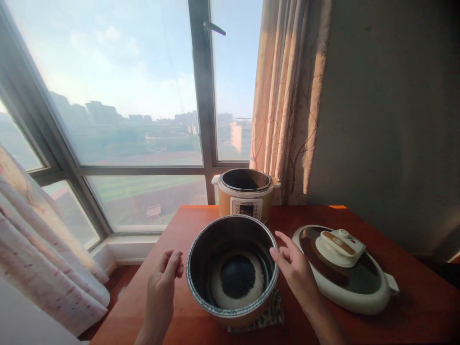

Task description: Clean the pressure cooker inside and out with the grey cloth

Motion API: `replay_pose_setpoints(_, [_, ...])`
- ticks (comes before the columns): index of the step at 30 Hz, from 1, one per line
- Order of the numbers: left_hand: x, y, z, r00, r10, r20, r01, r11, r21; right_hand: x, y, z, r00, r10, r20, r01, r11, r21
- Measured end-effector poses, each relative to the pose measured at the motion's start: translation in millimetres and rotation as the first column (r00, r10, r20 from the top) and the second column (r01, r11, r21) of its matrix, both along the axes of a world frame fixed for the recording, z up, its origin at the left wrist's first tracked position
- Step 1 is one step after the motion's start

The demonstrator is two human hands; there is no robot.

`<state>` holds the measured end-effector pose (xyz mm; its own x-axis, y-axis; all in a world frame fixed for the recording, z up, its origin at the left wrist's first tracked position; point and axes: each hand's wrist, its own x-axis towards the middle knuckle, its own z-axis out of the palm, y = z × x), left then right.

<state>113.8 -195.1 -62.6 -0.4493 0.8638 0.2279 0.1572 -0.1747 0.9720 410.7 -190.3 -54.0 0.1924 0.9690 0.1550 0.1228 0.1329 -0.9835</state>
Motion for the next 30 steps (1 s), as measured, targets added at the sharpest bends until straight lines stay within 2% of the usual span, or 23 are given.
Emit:
replay_pose_setpoints(7, [18.5, -8.2, -7.1, 0.976, -0.218, 0.009, 0.218, 0.967, -0.129, 11.1, 2.0, -8.9, 0.999, -0.002, -0.043, -0.001, 0.999, -0.053])
replay_pose_setpoints(10, [24.6, -10.7, -4.0, 0.973, -0.231, 0.005, 0.230, 0.968, -0.101, 16.0, -0.5, -14.1, 0.999, -0.016, -0.030, 0.015, 0.999, -0.049])
replay_pose_setpoints(14, [29.5, -8.5, 8.9, 0.964, -0.265, -0.035, 0.262, 0.962, -0.076, 21.3, -1.7, -19.0, 1.000, -0.007, 0.019, 0.008, 0.999, -0.041])
replay_pose_setpoints(19, [31.3, -7.4, 19.4, 0.961, -0.277, -0.018, 0.275, 0.958, -0.076, 22.1, -3.2, -10.6, 0.996, -0.058, 0.066, 0.060, 0.998, -0.015])
replay_pose_setpoints(22, [28.8, -7.3, 25.6, 0.975, -0.217, 0.055, 0.217, 0.976, -0.006, 21.4, -6.4, 8.4, 0.996, -0.041, 0.074, 0.040, 0.999, 0.012])
replay_pose_setpoints(24, [27.7, -3.7, 37.0, 0.976, -0.193, 0.100, 0.187, 0.980, 0.064, 21.7, -6.2, 28.6, 0.996, -0.036, 0.085, 0.032, 0.998, 0.052])
replay_pose_setpoints(27, [29.5, 12.1, 68.9, 0.975, -0.196, 0.101, 0.174, 0.966, 0.192, 24.2, 3.8, 69.7, 0.992, -0.059, 0.107, 0.042, 0.987, 0.154])
replay_pose_setpoints(30, [36.0, 44.1, 112.2, 0.976, -0.211, 0.047, 0.181, 0.917, 0.355, 30.2, 29.6, 116.2, 0.978, -0.129, 0.162, 0.077, 0.953, 0.294])
